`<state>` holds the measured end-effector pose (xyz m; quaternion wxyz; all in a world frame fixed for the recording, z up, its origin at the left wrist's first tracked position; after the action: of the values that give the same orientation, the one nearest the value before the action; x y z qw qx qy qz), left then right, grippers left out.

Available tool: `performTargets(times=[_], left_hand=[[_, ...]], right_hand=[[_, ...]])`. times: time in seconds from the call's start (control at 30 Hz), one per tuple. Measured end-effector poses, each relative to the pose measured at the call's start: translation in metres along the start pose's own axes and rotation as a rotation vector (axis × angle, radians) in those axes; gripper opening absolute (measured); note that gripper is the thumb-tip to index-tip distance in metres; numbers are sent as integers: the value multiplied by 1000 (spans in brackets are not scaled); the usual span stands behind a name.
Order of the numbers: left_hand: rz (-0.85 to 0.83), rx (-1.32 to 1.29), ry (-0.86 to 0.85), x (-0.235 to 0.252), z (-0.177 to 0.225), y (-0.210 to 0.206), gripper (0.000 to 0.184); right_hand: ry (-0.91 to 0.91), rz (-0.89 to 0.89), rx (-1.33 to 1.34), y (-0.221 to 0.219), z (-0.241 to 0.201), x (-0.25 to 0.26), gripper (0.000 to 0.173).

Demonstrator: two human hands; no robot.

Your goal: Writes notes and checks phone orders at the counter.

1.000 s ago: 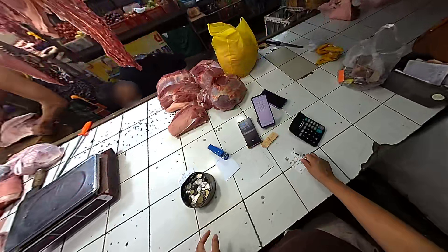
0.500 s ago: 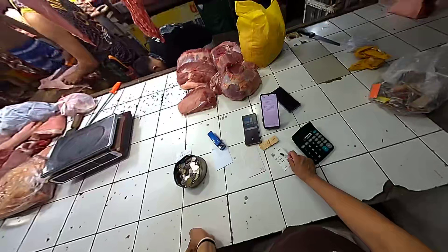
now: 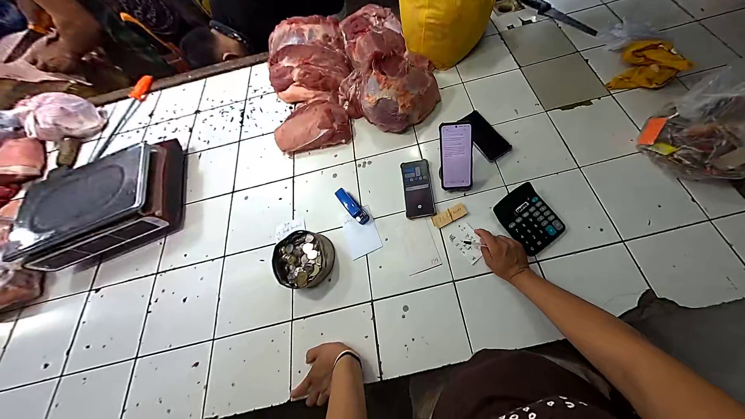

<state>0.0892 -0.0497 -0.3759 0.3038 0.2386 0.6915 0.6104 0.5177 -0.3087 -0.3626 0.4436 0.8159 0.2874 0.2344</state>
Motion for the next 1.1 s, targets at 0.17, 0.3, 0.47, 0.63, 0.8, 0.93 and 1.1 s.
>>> performTargets(times=[0.17,0.3,0.47,0.63,0.8,0.93,1.1], left_hand=[[-17,-58,19,0,-4,-1,71],[7,-134,68,3,-9,-5,76],[148,-268,-111,-7,6,10,69],[134,-420,-1439,-147,89,27,53],[-240,18,-1575,-251,137,-7,118],[-317,344,-1630,-267,143,-14,101],[-302,425,-1775,-262,144,1,78]], right_hand=[[-7,-12,-4,-1,1,-1,39],[4,-6,0,-2,1,-1,39],[7,56,19,-1,-3,-2,35],[-222,-36,76,1,-6,-8,38],[-466,-308,186,0,-7,-14,46],[-534,-299,285,2,-1,-23,49],[-627,-258,400,4,-5,-34,47]])
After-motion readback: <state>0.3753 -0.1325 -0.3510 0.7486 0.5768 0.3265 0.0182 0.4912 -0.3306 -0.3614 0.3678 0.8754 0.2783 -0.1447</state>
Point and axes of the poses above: each hand's wrist, its own x-axis towards the middle knuckle, its own y-axis out of the back of the hand, z = x × y, the point moved 9 cm from there along x, towards the middle knuckle, and after that the axes turned 7 degrees about x, right-handed, at the moved point
